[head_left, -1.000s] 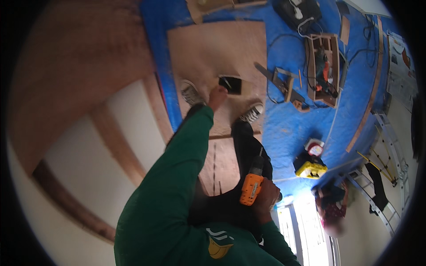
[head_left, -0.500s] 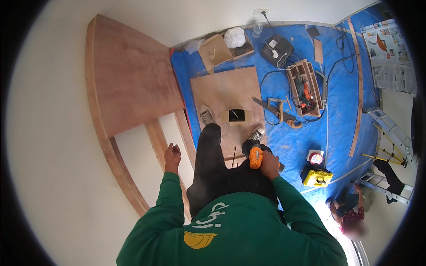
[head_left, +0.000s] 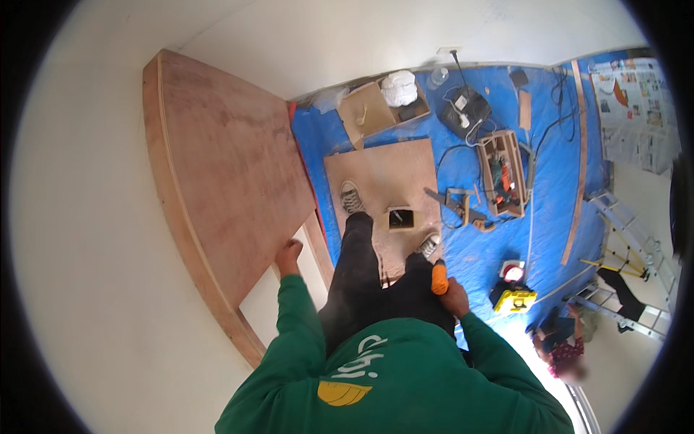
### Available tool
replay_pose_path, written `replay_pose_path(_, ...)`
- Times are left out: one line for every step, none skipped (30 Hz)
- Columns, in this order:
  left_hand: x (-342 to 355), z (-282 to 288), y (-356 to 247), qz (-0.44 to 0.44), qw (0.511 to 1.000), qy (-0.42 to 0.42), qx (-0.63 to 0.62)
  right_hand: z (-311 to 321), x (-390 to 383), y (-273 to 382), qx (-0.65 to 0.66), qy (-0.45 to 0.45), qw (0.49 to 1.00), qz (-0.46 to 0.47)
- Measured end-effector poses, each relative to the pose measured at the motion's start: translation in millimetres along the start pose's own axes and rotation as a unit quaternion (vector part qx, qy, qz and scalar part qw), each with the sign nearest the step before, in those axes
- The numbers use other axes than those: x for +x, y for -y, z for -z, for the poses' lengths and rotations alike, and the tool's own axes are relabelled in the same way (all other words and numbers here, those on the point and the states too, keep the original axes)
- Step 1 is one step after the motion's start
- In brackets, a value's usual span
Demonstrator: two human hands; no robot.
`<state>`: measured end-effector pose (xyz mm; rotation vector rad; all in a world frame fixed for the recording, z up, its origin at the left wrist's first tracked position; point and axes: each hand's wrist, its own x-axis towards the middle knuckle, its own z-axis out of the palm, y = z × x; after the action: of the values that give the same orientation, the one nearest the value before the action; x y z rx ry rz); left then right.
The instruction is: The person positions curved wooden shelves against a wall, retrieves a cordless drill and screws from a toolbox, and fastens the shelves to the wall. They then use a red measuring tape to mark positions on the installed shelves.
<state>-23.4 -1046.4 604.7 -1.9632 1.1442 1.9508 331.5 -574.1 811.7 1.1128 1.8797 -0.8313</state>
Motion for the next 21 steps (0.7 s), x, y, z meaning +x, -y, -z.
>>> replay_pose_path(-1, 2, -1, 0.074, 0.991, -0.007, -0.109, 4, -1, 9, -0.011, 0.004, 1.000, -0.009)
replay_pose_path(-2, 6, -1, 0.155, 0.964, -0.015, -0.215, 9, -3, 18, -0.005, 0.006, 1.000, -0.008)
replay_pose_path(-2, 10, 0, 0.186, 0.953, -0.015, -0.238, 13, -7, 27, -0.002, 0.013, 1.000, 0.001)
replay_pose_path(0, 11, 3, 0.227, 0.937, -0.003, -0.266, 22, -5, 39, -0.005, 0.016, 1.000, 0.007)
replay_pose_path(1, 14, 5, 0.246, 0.920, -0.025, -0.303, 31, -4, 52, -0.013, 0.017, 1.000, 0.010)
replay_pose_path(3, 16, 8, 0.276, 0.909, 0.006, -0.312, 40, -2, 67, -0.025, 0.015, 0.999, 0.026)
replay_pose_path(4, 17, 12, 0.285, 0.901, 0.004, -0.328, 50, 0, 84, -0.041, 0.010, 0.998, 0.040)
replay_pose_path(4, 17, 15, 0.279, 0.898, -0.021, -0.339, 61, 0, 100, -0.059, 0.004, 0.997, 0.049)
replay_pose_path(4, 17, 19, 0.294, 0.886, 0.006, -0.358, 72, 0, 117, -0.062, -0.007, 0.995, 0.074)
replay_pose_path(1, 16, 22, 0.292, 0.880, 0.012, -0.374, 83, 4, 136, -0.067, -0.020, 0.993, 0.097)
replay_pose_path(-2, 15, 25, 0.279, 0.878, -0.022, -0.388, 93, 7, 154, -0.071, -0.032, 0.990, 0.119)
replay_pose_path(-7, 14, 28, 0.272, 0.875, -0.025, -0.400, 103, 9, 171, -0.075, -0.042, 0.986, 0.146)
replay_pose_path(-11, 13, 30, 0.286, 0.862, 0.008, -0.419, 115, 14, 189, -0.079, -0.054, 0.980, 0.173)
replay_pose_path(-15, 11, 32, 0.291, 0.852, 0.013, -0.436, 126, 18, 205, -0.082, -0.065, 0.974, 0.200)
replay_pose_path(-18, 9, 33, 0.271, 0.851, -0.001, -0.450, 135, 20, 220, -0.092, -0.064, 0.973, 0.202)
replay_pose_path(-20, 7, 35, 0.279, 0.848, 0.013, -0.450, 144, 23, 234, -0.103, -0.064, 0.971, 0.205)
replay_pose_path(-21, 5, 37, 0.262, 0.854, 0.009, -0.450, 153, 27, 247, -0.115, -0.065, 0.968, 0.213)
replay_pose_path(-20, 3, 39, 0.240, 0.860, -0.008, -0.450, 160, 30, 260, -0.133, -0.062, 0.964, 0.221)
replay_pose_path(-18, 1, 43, 0.229, 0.860, 0.000, -0.455, 167, 30, 270, -0.131, -0.050, 0.961, 0.240)
replay_pose_path(-17, -2, 47, 0.211, 0.862, -0.008, -0.461, 173, 32, 280, -0.137, -0.037, 0.957, 0.251)
replay_pose_path(-16, -4, 51, 0.178, 0.868, -0.051, -0.460, 180, 33, 289, -0.143, -0.027, 0.952, 0.269)
